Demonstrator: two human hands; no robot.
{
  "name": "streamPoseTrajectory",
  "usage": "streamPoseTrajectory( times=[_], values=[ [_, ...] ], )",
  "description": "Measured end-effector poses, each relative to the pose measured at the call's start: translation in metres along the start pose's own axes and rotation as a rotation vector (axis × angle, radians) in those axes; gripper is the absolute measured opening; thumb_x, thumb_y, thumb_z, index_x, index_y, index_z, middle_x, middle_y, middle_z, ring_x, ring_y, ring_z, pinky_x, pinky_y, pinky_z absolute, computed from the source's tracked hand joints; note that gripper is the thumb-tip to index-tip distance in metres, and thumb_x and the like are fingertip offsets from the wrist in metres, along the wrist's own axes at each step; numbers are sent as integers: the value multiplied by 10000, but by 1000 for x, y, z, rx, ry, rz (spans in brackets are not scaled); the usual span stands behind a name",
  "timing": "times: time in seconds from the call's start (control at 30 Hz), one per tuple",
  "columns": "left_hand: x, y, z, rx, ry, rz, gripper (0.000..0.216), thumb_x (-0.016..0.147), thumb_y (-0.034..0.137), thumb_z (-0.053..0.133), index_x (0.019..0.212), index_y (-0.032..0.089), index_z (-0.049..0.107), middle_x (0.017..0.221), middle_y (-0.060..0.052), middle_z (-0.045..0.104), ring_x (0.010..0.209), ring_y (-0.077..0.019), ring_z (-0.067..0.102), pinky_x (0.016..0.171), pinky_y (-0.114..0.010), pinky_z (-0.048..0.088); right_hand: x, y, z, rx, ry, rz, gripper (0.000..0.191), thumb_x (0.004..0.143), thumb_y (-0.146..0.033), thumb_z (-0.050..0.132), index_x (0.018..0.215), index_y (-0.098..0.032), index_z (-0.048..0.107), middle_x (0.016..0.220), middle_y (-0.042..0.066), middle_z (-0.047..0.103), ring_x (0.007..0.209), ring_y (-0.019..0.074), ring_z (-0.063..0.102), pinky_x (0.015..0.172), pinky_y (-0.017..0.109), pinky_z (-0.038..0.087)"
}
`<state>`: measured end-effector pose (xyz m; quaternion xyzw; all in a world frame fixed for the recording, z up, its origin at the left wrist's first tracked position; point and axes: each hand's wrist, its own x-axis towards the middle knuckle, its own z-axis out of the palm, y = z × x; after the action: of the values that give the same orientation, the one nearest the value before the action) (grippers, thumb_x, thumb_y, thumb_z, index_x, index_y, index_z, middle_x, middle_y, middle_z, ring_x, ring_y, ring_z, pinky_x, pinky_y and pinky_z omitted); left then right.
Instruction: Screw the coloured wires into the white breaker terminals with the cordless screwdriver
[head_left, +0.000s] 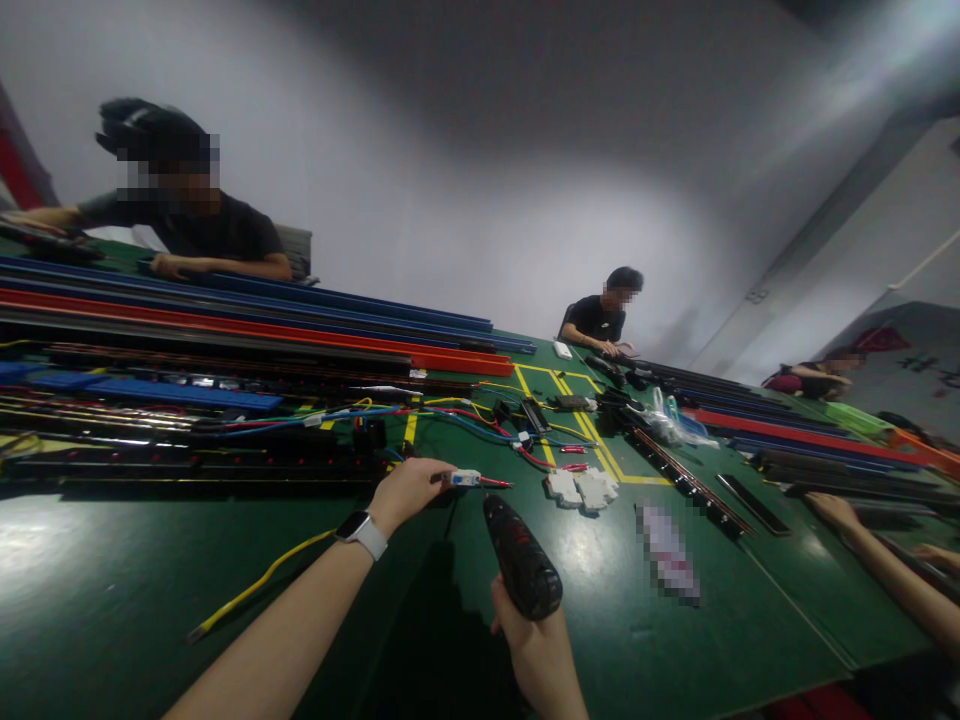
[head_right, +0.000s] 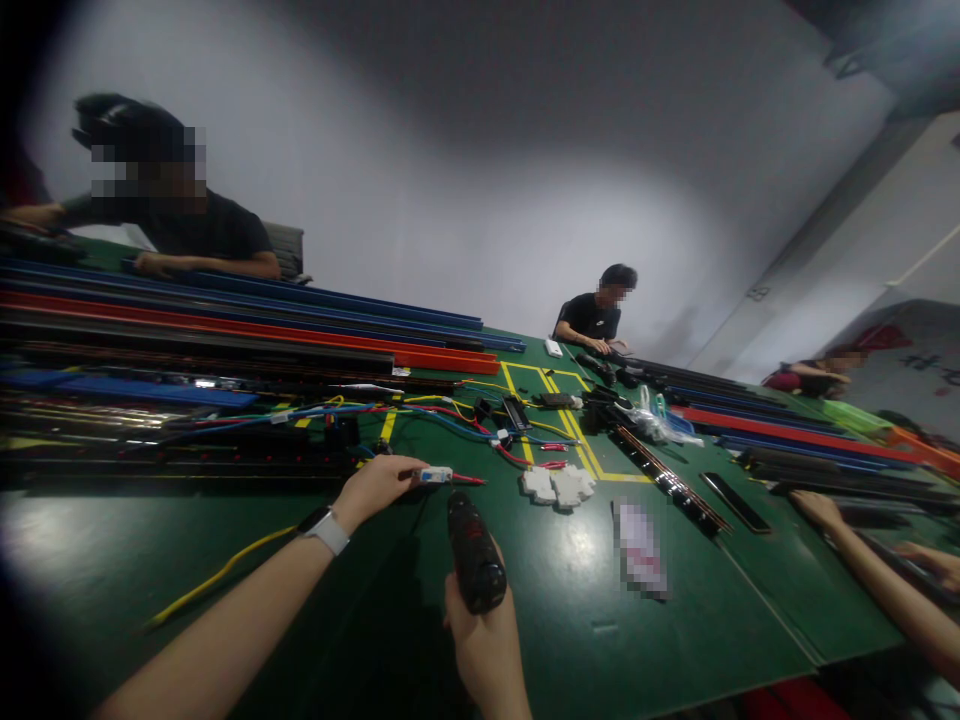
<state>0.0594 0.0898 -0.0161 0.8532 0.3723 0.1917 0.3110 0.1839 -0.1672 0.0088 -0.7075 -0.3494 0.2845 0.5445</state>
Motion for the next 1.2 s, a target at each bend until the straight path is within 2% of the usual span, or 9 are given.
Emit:
streamPoseTrajectory(
  times=[0.4, 0.7, 0.87, 1.07, 1.2],
  values=[
    [-2, 5, -4, 16, 4, 1, 322, 906, 333, 579, 1160, 387, 769, 1168, 27, 773, 1044, -192, 705, 931, -247, 502, 2, 2, 1, -33, 22, 2, 509, 804, -682, 662, 859, -177, 678, 555, -10, 603, 553, 193, 585, 608, 299, 474],
    [0, 1, -1, 29, 12, 31, 325, 912, 349, 579, 1178, 403, 758, 1166, 32, 774, 1036, -192, 709, 958, -260, 493, 2, 8, 1, -29, 27, -7, 394, 835, -567, 670, 891, -177, 673, 566, -10, 614, 566, 199, 589, 619, 305, 468],
    [0, 0, 0, 18, 3, 18, 330, 904, 347, 589, 1183, 398, 757, 1165, 27, 773, 1047, -190, 705, 970, -256, 489, 1, 8, 0, -18, 28, 4, 433, 828, -598, 673, 907, -173, 667, 578, -10, 618, 565, 200, 586, 621, 314, 462],
    [0, -1, 0, 2, -4, 7, 324, 901, 362, 591, 1175, 387, 762, 1169, 21, 773, 1056, -192, 702, 975, -254, 491, 0, -1, -1, -13, 1, 24, 339, 844, -517, 671, 880, -180, 672, 559, -18, 605, 585, 195, 586, 634, 297, 465],
    [2, -2, 2, 9, 1, 4, 329, 886, 337, 606, 1169, 395, 763, 1161, 23, 776, 1049, -187, 705, 976, -247, 487, -1, -5, 0, -14, 16, 12, 389, 816, -569, 682, 846, -182, 683, 540, -13, 602, 562, 198, 578, 615, 304, 468]
  ],
)
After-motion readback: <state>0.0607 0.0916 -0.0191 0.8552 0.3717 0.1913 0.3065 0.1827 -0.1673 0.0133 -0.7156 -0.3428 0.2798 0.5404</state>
